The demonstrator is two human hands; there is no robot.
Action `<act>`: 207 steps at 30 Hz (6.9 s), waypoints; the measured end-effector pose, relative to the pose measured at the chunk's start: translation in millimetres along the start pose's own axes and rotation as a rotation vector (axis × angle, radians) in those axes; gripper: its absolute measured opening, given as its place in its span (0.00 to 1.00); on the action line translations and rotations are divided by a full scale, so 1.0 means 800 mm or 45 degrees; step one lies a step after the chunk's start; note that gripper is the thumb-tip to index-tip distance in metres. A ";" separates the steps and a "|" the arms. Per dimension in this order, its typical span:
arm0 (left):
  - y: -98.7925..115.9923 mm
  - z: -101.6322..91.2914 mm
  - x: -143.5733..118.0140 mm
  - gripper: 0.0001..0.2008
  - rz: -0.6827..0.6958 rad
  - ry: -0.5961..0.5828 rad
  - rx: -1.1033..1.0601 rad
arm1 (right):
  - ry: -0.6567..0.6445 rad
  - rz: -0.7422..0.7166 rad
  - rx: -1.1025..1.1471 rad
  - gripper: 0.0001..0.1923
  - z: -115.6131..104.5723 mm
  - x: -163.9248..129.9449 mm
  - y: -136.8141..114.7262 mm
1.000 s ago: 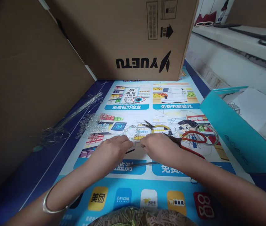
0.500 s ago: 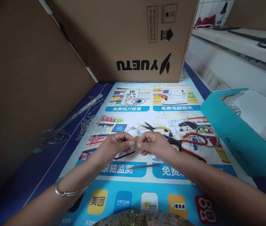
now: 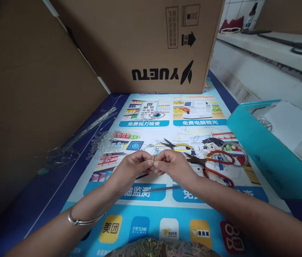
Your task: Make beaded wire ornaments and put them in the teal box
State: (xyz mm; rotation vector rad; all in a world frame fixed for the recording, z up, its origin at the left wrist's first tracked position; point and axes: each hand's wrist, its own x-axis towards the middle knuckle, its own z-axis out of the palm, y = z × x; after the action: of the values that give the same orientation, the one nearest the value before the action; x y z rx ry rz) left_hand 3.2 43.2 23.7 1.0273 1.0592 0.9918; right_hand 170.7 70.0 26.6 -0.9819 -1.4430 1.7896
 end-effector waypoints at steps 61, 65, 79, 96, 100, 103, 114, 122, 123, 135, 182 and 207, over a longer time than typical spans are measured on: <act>0.034 -0.008 -0.027 0.10 0.575 -0.553 2.025 | -0.725 -0.148 -1.913 0.11 -0.013 -0.018 -0.045; 0.040 -0.005 -0.026 0.12 0.476 -0.576 1.958 | -0.735 -0.139 -1.905 0.13 -0.017 -0.016 -0.043; 0.038 -0.006 -0.027 0.08 0.600 -0.521 2.055 | -0.621 -0.205 -1.964 0.09 -0.007 -0.016 -0.050; 0.036 -0.024 -0.012 0.09 0.546 -0.151 1.964 | -0.322 -0.364 -2.006 0.07 -0.010 0.017 -0.049; 0.035 -0.030 -0.003 0.10 0.494 -0.096 1.658 | -0.308 -0.327 -1.821 0.08 -0.015 0.018 -0.048; 0.030 -0.033 0.001 0.08 0.410 -0.049 1.364 | -0.275 -0.244 -1.595 0.07 -0.018 0.017 -0.048; 0.009 -0.028 0.010 0.07 0.000 0.029 0.105 | -0.131 0.145 -0.273 0.08 -0.008 0.024 -0.029; 0.005 -0.014 0.006 0.06 0.042 0.012 -0.095 | -0.045 0.052 -0.054 0.10 -0.003 0.020 -0.017; 0.005 -0.013 0.006 0.06 0.050 0.019 -0.098 | -0.043 0.045 -0.039 0.10 -0.003 0.020 -0.016; 0.017 -0.023 0.005 0.06 0.045 -0.015 0.125 | -0.109 0.028 -0.312 0.10 -0.003 0.018 -0.030; 0.044 -0.012 -0.024 0.07 0.694 -0.330 2.136 | -0.657 -0.201 -1.441 0.11 -0.022 0.010 -0.060; 0.038 0.001 -0.033 0.05 0.645 -0.195 2.305 | -0.418 -0.230 -2.106 0.10 0.006 0.003 -0.050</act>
State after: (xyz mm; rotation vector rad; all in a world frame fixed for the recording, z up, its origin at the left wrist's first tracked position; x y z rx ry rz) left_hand -5.3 24.4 58.5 2.8480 1.5142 0.0085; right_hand 166.3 77.2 65.7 -1.1167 -3.1166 0.2586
